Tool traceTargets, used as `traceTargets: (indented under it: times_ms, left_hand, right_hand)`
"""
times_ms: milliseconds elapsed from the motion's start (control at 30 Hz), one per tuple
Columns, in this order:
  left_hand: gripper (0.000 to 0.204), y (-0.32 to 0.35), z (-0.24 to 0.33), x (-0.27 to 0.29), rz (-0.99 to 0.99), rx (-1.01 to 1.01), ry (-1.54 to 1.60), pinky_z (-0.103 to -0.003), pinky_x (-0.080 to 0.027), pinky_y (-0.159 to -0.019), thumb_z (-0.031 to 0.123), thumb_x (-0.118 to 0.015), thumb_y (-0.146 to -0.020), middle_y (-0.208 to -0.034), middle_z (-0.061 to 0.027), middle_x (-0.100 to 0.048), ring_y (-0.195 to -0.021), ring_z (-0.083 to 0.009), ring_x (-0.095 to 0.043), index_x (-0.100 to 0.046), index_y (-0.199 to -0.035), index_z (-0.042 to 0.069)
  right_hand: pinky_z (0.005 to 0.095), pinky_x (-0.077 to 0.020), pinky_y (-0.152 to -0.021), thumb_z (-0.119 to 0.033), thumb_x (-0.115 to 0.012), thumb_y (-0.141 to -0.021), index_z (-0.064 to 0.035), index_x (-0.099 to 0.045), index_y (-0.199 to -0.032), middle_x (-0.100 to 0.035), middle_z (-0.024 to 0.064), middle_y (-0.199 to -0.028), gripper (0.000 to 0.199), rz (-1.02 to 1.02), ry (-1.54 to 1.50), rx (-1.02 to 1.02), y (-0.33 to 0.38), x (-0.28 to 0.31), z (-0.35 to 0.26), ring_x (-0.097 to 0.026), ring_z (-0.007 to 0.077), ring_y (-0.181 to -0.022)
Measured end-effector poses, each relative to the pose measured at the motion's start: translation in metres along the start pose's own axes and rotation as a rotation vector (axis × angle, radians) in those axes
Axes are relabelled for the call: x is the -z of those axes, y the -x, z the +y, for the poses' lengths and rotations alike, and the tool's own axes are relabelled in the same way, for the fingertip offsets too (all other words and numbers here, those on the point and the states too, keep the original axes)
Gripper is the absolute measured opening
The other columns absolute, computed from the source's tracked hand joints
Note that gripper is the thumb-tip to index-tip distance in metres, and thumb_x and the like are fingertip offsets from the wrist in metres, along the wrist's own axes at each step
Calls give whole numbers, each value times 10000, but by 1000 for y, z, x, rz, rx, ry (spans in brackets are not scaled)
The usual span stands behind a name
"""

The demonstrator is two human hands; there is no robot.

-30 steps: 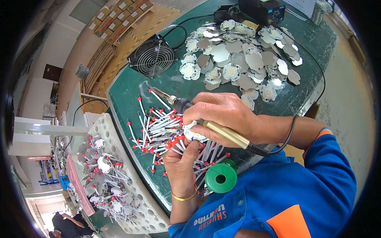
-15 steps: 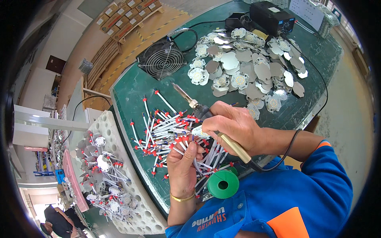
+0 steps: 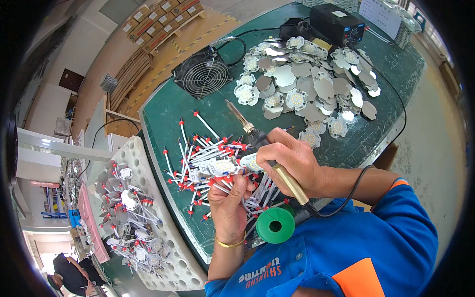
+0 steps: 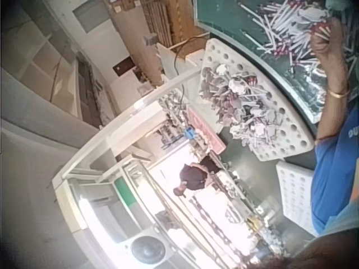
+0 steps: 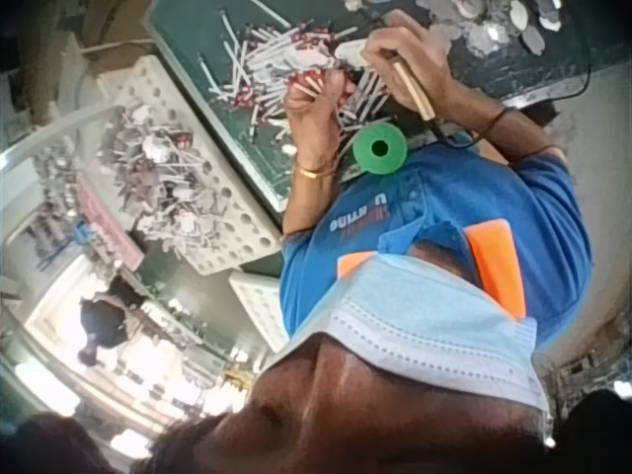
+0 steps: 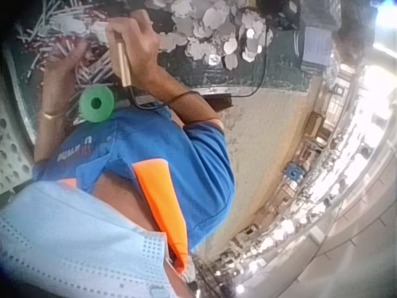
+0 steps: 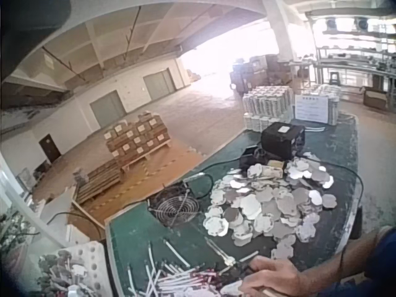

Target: The person solders wires onto LED circuit boards using a soldering iron and solder wire.

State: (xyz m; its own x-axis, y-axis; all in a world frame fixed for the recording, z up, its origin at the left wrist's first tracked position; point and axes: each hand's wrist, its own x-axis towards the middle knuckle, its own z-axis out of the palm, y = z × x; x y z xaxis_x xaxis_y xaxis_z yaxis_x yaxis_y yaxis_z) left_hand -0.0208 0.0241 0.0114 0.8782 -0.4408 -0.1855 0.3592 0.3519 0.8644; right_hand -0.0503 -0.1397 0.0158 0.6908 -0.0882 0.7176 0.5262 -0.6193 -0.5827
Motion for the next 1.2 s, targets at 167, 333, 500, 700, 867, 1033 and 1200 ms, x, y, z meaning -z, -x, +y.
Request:
traceTargets:
  times_ms: [167,333,500,700,867,1033,1200]
  left_hand:
    - [116,-1,-2,-4,108,48,48,-198,-345,-505,101,-601,-824,-658,-28,-571,-547,-78,-470,-593,-916,31]
    - [107,-3,3,-11,94,86,129,-200,-389,-537,70,-601,-817,-696,-28,-591,-589,-74,-513,-594,-917,34]
    - [117,-3,-1,-4,108,113,155,-207,-410,-550,61,-589,-818,-684,-31,-597,-606,-83,-542,-597,-932,33]
    - [145,-1,-4,-2,100,93,142,-194,-407,-560,43,-616,-801,-724,-54,-612,-605,-84,-528,-620,-939,-3]
    - [127,4,-2,-5,99,12,74,-189,-406,-565,24,-608,-795,-715,-20,-593,-612,-55,-501,-619,-915,-18]
    - [91,11,1,-2,150,-76,-134,-174,-366,-487,-6,-631,-755,-654,30,-565,-545,-13,-452,-643,-843,13]
    - [57,17,10,2,154,-63,-214,-166,-329,-482,-27,-619,-740,-621,59,-534,-545,-1,-428,-627,-774,18]
  right_hand:
    - [291,-328,-420,79,-638,-646,-62,-501,-852,-423,73,-646,285,59,2,37,4,-4,-3,-433,198,-531]
    - [279,-316,-409,87,-638,-636,-54,-503,-850,-422,72,-634,290,124,-12,45,4,-7,-6,-414,187,-502]
    - [280,-311,-402,86,-641,-634,-56,-504,-853,-427,69,-628,295,108,-27,65,7,-11,-2,-406,179,-497]
    - [276,-281,-388,50,-671,-642,-61,-496,-862,-423,63,-620,303,83,-45,86,14,-11,3,-388,174,-488]
    - [280,-277,-384,34,-685,-651,-67,-493,-865,-422,57,-610,305,69,-53,69,18,-11,-2,-385,177,-482]
    - [304,-319,-400,-125,-695,-704,-60,-521,-878,-476,59,-635,254,-32,-92,191,25,11,4,-417,184,-486]
    - [355,-357,-481,-340,-590,-796,-42,-549,-888,-507,60,-652,315,-106,-260,232,21,43,0,-472,212,-520]
